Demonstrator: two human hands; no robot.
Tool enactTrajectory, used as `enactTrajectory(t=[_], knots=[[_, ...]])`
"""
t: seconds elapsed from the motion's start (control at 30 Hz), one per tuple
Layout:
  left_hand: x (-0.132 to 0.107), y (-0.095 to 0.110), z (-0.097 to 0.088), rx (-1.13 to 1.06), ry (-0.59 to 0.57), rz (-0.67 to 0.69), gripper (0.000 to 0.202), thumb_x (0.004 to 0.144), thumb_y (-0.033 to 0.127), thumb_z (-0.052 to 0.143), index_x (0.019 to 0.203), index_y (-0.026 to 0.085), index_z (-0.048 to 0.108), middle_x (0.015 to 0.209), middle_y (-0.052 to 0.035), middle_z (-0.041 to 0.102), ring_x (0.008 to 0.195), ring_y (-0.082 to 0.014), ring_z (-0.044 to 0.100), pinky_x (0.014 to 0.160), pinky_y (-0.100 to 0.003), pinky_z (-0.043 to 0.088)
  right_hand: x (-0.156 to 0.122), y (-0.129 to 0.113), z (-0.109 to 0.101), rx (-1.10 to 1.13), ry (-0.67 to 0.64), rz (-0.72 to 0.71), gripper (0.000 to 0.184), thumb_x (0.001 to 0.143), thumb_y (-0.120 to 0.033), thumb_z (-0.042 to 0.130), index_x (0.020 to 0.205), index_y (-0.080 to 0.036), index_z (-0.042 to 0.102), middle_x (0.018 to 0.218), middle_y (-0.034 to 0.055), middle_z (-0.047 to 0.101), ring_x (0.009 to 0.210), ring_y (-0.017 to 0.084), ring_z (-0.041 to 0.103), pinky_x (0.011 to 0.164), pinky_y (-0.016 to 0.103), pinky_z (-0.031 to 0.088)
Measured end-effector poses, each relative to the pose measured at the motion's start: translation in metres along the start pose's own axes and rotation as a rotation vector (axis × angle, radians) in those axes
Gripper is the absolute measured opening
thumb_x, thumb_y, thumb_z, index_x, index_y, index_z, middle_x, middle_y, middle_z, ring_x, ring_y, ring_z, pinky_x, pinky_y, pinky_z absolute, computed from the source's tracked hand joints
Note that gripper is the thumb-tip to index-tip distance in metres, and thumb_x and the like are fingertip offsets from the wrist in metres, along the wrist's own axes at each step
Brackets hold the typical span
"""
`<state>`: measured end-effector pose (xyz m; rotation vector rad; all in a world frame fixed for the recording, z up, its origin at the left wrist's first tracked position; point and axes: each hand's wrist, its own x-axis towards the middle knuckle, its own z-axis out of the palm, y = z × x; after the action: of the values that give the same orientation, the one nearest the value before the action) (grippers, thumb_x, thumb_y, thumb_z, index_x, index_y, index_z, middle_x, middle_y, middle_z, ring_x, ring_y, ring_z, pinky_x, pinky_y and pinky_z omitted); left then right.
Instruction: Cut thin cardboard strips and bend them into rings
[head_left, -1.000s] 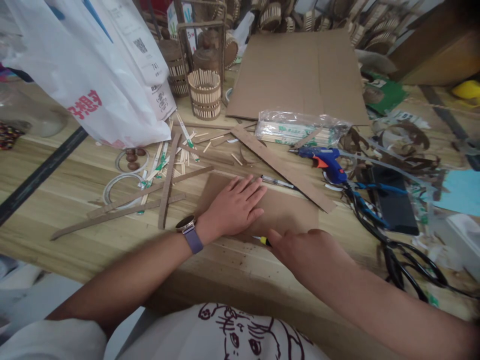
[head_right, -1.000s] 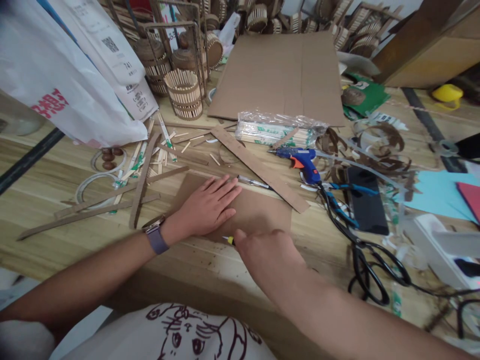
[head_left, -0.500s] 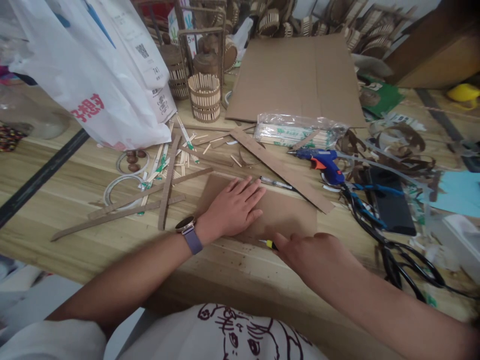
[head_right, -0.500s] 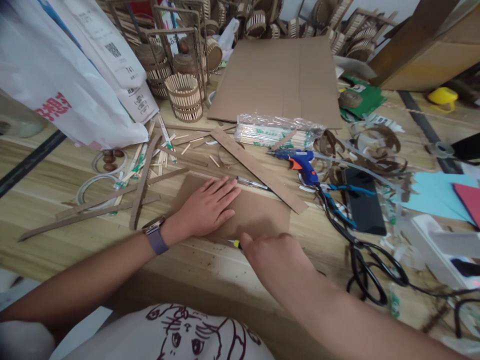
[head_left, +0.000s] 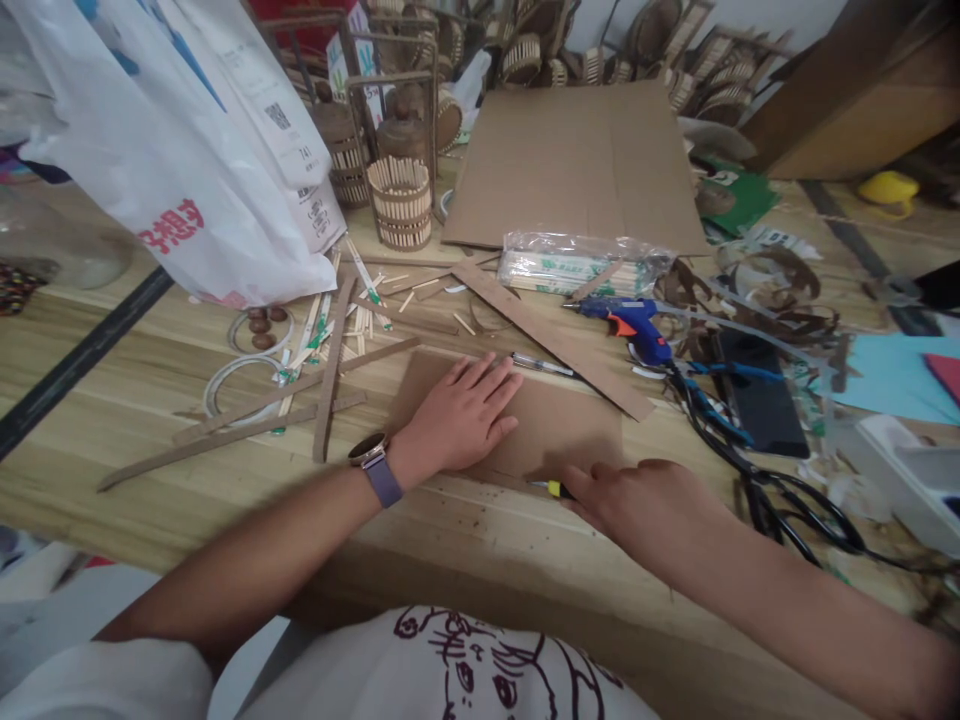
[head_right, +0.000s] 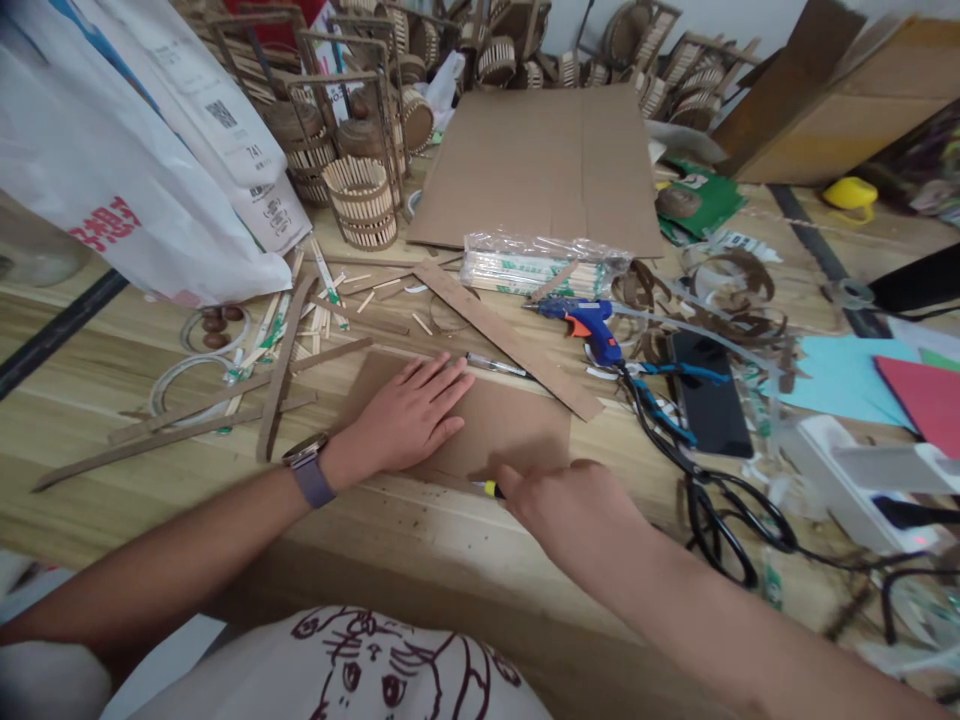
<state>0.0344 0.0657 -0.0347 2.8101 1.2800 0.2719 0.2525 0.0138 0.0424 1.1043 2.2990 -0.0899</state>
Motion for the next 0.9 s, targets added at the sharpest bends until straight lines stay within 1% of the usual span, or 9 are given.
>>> enactTrajectory(t=[0.1,0.2,0.3,0.37,0.47,0.57,0.63,0.77,0.9], knots=[[0.000,0.000,0.001,-0.002,0.006,0.003,0.056,0.106,0.044,0.034,0.151,0.010,0.041,0.160,-0.0149,0.036,0.148,-0.0312,0.031,0.119,-0.048,0.025,-0.001,0.012,0.009,0.113,0.029,-0.053,0.018,0.099,-0.030,0.051,0.105,-0.021,0.065,0.079,0.0066,0.076,0.065,0.024,0.072,0.057,0.030,0.042],[0.000,0.000,0.001,0.005,0.006,0.005,0.056,0.106,0.044,0.033,0.150,0.010,0.042,0.160,-0.0146,0.036,0.147,-0.0323,0.032,0.119,-0.048,0.026,-0.007,0.023,0.017,0.392,0.081,0.004,0.023,0.100,-0.037,0.045,0.102,-0.022,0.062,0.084,0.0064,0.076,0.075,0.023,0.073,0.067,0.032,0.049],[0.001,0.000,0.001,0.018,0.009,0.002,0.055,0.106,0.043,0.036,0.149,0.010,0.043,0.159,-0.0142,0.038,0.147,-0.0325,0.033,0.119,-0.048,0.027,-0.018,0.028,0.018,0.978,0.078,0.169,0.028,0.099,-0.045,0.037,0.099,-0.022,0.055,0.080,0.0048,0.072,0.066,0.019,0.069,0.064,0.032,0.054],[0.001,0.000,0.001,0.023,0.017,0.002,0.055,0.105,0.042,0.038,0.149,0.010,0.043,0.158,-0.0144,0.040,0.146,-0.0325,0.034,0.119,-0.047,0.027,-0.025,0.028,0.016,1.441,0.042,0.296,0.024,0.094,-0.043,0.040,0.103,-0.023,0.050,0.086,0.0052,0.073,0.063,0.018,0.069,0.063,0.034,0.058],[0.000,0.001,0.002,0.027,0.028,0.004,0.054,0.105,0.041,0.039,0.148,0.009,0.044,0.156,-0.0152,0.041,0.145,-0.0327,0.036,0.119,-0.047,0.028,-0.034,0.024,0.014,1.904,0.068,0.384,0.035,0.080,-0.030,0.052,0.113,-0.022,0.051,0.115,0.0115,0.072,0.088,0.021,0.075,0.079,0.039,0.063],[0.000,0.000,0.002,0.025,0.040,0.006,0.053,0.105,0.041,0.040,0.146,0.009,0.046,0.156,-0.0157,0.042,0.144,-0.0327,0.038,0.118,-0.047,0.029,-0.039,0.015,0.019,2.077,0.191,0.383,0.044,0.074,-0.027,0.059,0.118,-0.020,0.057,0.132,0.0140,0.067,0.116,0.024,0.068,0.101,0.037,0.055],[0.001,0.000,0.002,0.019,0.035,0.008,0.053,0.105,0.041,0.041,0.146,0.009,0.046,0.156,-0.0161,0.042,0.144,-0.0330,0.038,0.118,-0.047,0.030,-0.040,0.006,0.027,2.163,0.286,0.388,0.043,0.076,-0.028,0.063,0.119,-0.019,0.060,0.138,0.0137,0.064,0.125,0.024,0.062,0.107,0.035,0.050],[0.002,0.001,0.001,0.013,0.013,0.001,0.053,0.104,0.041,0.042,0.146,0.009,0.046,0.156,-0.0169,0.041,0.145,-0.0337,0.036,0.118,-0.048,0.030,-0.042,-0.015,0.046,2.397,0.363,0.424,0.046,0.078,-0.033,0.077,0.121,-0.023,0.065,0.147,0.0103,0.057,0.111,0.023,0.071,0.092,0.032,0.060],[0.002,0.001,0.001,0.016,0.007,-0.009,0.053,0.104,0.041,0.042,0.147,0.009,0.046,0.156,-0.0169,0.041,0.145,-0.0336,0.036,0.118,-0.048,0.030,-0.047,-0.030,0.060,2.535,0.395,0.438,0.047,0.073,-0.031,0.087,0.117,-0.024,0.071,0.139,0.0107,0.064,0.093,0.018,0.074,0.070,0.023,0.062]])
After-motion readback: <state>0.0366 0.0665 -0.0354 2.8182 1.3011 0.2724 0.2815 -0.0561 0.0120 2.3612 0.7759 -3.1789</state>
